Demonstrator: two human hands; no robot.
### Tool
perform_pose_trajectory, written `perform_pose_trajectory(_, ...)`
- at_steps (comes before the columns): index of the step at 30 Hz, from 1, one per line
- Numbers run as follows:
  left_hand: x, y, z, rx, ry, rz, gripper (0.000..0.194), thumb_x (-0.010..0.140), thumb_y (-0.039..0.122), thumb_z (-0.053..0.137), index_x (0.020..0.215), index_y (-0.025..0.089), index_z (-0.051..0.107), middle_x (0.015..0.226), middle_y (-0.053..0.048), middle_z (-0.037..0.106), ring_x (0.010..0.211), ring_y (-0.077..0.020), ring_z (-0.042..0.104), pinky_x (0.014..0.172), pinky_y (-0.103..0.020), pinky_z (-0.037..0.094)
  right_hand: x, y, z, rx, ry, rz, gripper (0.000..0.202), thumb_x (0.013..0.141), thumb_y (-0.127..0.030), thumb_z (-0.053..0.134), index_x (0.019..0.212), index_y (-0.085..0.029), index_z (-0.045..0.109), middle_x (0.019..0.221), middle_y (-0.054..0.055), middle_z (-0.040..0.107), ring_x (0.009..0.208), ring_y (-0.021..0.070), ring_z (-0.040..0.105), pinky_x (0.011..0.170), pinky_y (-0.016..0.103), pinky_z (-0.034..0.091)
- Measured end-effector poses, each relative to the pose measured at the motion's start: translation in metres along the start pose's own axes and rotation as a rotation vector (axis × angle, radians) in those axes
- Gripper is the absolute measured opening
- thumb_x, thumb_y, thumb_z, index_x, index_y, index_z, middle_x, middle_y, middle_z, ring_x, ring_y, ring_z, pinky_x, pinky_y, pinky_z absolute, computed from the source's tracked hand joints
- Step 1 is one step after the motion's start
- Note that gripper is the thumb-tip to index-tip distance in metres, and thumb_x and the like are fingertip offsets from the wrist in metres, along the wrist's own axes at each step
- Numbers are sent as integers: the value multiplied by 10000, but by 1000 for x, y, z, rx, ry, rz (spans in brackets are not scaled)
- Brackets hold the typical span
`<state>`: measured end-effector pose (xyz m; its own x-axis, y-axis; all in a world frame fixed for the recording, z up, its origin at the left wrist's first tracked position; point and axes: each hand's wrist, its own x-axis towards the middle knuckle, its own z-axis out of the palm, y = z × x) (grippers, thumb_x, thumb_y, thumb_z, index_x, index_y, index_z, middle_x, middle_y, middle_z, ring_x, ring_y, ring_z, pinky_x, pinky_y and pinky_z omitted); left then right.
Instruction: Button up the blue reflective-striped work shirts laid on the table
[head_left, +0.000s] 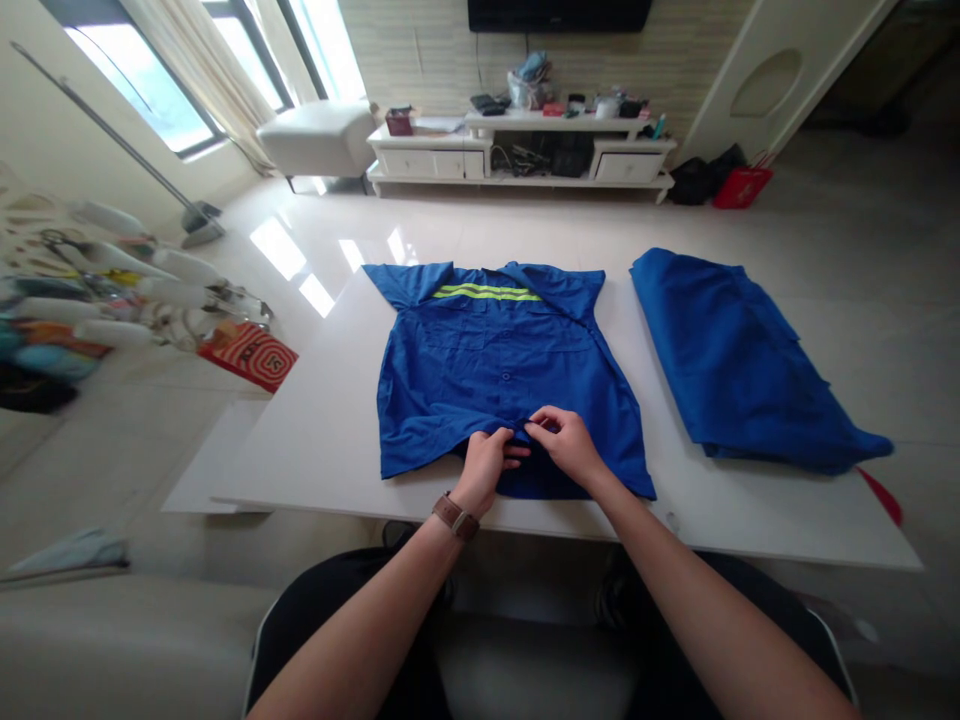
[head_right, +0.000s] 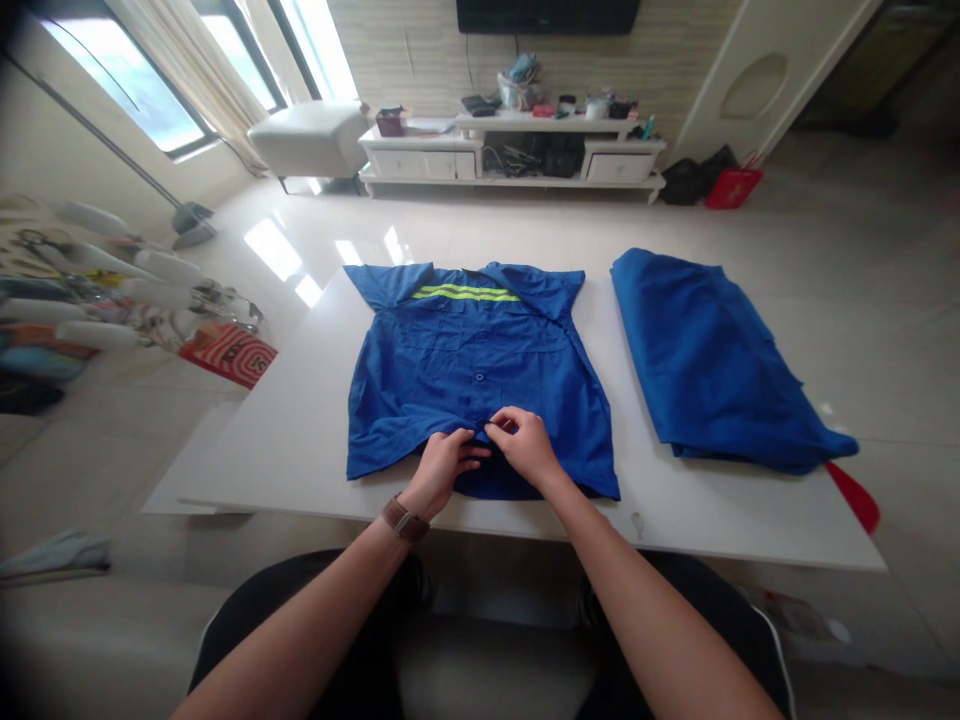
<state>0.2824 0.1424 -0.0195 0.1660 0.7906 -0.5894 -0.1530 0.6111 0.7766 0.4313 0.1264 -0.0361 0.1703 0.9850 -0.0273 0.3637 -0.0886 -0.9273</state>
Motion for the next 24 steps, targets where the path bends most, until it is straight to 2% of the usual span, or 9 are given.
perform_pose_trajectory(3, -1, -1, 0, 9, -28, 9, 151, 849, 200, 631, 764, 92, 693, 786, -101, 714, 671, -161, 721, 503, -185, 484, 1, 2, 2, 39, -43, 26, 258, 735, -435, 709, 816, -193, 743, 764, 26, 709, 701, 165, 591, 697, 292, 452)
perform_pose_trajectory(5, -1, -2, 0, 11, -15, 22, 132, 832, 190, 650, 769, 86, 704, 808, -112, 726, 690, -166, 725, 513, -187, 488, 3, 4, 3, 115, -40, 58, 270, 728, -456, 712, 764, -189, 725, 755, 27, 705, 709, 165, 594, 703, 294, 452)
perform_pose_trajectory(8, 0, -2, -1, 6, 15, 58, 84, 796, 156, 671, 766, 86, 706, 804, -107, 731, 694, -163, 721, 529, -189, 490, 5, 7, 5, 245, -51, 143, 303, 673, -475, 750, 716, -181, 693, 712, 15, 678, 683, 153, 572, 682, 285, 434)
perform_pose_trajectory(12, 1, -2, -1, 10, 19, 70, 56, 775, 138, 673, 773, 94, 707, 796, -91, 730, 681, -148, 705, 543, -192, 490, 5, 7, 4, 328, -43, 215, 321, 625, -439, 781, 797, -180, 701, 723, 0, 669, 682, 138, 556, 675, 273, 416)
perform_pose_trajectory(18, 0, 0, -1, 41, -38, 58, 116, 789, 190, 690, 850, 97, 725, 858, -104, 749, 677, -150, 704, 544, -202, 477, 2, 3, 3, 339, -58, 217, 336, 661, -406, 717, 902, -176, 760, 803, 19, 692, 762, 153, 570, 727, 281, 426)
perform_pose_trajectory(24, 1, 0, -4, 98, -47, 94, 226, 763, 281, 796, 851, 81, 736, 854, -123, 742, 731, -160, 691, 575, -210, 484, 1, 5, 5, 319, -68, 240, 290, 626, -393, 718, 825, -183, 731, 749, -1, 656, 704, 140, 526, 681, 279, 398)
